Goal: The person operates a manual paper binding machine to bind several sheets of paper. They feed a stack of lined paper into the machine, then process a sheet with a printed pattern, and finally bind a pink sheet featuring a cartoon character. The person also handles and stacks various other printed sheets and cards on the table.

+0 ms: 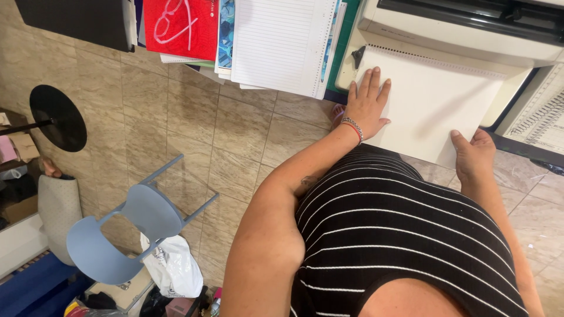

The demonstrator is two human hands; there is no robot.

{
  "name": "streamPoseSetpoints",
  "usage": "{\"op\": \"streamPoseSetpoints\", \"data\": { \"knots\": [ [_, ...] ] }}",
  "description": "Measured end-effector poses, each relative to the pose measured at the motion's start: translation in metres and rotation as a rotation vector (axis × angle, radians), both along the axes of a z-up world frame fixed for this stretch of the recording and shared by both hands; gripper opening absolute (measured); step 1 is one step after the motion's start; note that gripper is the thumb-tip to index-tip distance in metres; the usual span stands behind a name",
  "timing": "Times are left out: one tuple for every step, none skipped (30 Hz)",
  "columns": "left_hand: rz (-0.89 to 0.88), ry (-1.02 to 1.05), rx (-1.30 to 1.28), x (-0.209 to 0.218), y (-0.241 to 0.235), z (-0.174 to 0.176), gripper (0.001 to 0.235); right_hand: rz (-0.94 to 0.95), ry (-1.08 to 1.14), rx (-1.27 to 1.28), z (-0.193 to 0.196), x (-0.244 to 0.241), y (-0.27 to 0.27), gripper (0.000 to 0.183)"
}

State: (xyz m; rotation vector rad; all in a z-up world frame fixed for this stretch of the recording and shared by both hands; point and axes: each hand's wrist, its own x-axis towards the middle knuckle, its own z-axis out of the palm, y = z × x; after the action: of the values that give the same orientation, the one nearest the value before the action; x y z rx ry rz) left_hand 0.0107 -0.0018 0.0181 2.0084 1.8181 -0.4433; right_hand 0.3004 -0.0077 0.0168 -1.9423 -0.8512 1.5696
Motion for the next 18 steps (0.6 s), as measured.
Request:
{"op": "streamPoseSetpoints", "data": {
  "knots": [
    [-0.003, -0.002, -0.001, 0.000, -0.001, -0.002, 0.107, -0.003, -0.002, -0.001, -0.001, 0.000, -0.001, 0.021],
    [-0.004, 0.011, 0.019, 0.000, -0.002, -0.003, 0.107, -0.006, 0.000, -0.004, -0.002, 0.000, -0.001, 0.021],
    [-0.010, 0.021, 0.041, 0.001, -0.002, -0.005, 0.108, -0.014, 0.000, -0.005, -0.002, 0.001, -0.002, 0.021],
    [-0.019, 0.018, 0.041, -0.002, -0.002, -0.004, 0.108, -0.023, -0.003, -0.005, -0.004, -0.001, -0.001, 0.021],
    [-0.010, -0.004, 0.040, -0.002, -0.002, -0.003, 0.107, -0.022, -0.010, 0.000, -0.005, 0.000, -0.002, 0.022],
    [0.000, -0.026, 0.038, -0.002, -0.001, -0.003, 0.107, -0.021, -0.016, 0.006, -0.006, 0.001, -0.003, 0.023],
    [-0.016, -0.033, 0.041, -0.002, 0.000, -0.004, 0.107, -0.037, -0.022, 0.008, -0.005, 0.001, -0.003, 0.023],
    [-0.007, -0.046, 0.030, -0.002, 0.001, -0.004, 0.107, -0.020, -0.028, 0.001, -0.004, 0.002, -0.002, 0.025],
    [0.006, -0.056, 0.016, -0.003, 0.000, -0.004, 0.107, 0.000, -0.030, -0.009, -0.003, 0.001, -0.002, 0.027],
    [-0.006, -0.060, 0.015, -0.003, -0.002, -0.007, 0.107, -0.013, -0.034, -0.010, -0.004, 0.001, -0.003, 0.027],
    [-0.002, -0.047, 0.053, -0.003, -0.003, -0.011, 0.108, -0.031, -0.016, -0.010, -0.006, 0.001, -0.003, 0.029],
    [0.002, -0.035, 0.091, -0.003, -0.004, -0.014, 0.109, -0.050, 0.001, -0.010, -0.008, 0.002, -0.003, 0.030],
    [-0.009, -0.040, 0.091, -0.004, -0.003, -0.013, 0.109, -0.062, -0.004, -0.010, -0.011, 0.003, -0.004, 0.030],
    [-0.004, -0.050, 0.065, -0.005, -0.002, -0.011, 0.108, -0.052, -0.006, -0.009, -0.015, 0.004, -0.004, 0.031],
    [-0.004, -0.061, 0.040, -0.005, 0.000, -0.009, 0.108, -0.048, -0.010, -0.006, -0.018, 0.006, -0.005, 0.032],
    [-0.022, -0.067, 0.042, -0.007, -0.002, -0.006, 0.108, -0.065, -0.016, -0.004, -0.027, 0.009, -0.007, 0.032],
    [0.003, -0.128, 0.049, -0.008, -0.003, -0.003, 0.106, -0.056, -0.001, 0.043, -0.035, 0.012, -0.009, 0.038],
    [0.027, -0.190, 0.055, -0.009, -0.003, 0.001, 0.105, -0.045, 0.013, 0.091, -0.044, 0.016, -0.011, 0.045]
  ]
}}
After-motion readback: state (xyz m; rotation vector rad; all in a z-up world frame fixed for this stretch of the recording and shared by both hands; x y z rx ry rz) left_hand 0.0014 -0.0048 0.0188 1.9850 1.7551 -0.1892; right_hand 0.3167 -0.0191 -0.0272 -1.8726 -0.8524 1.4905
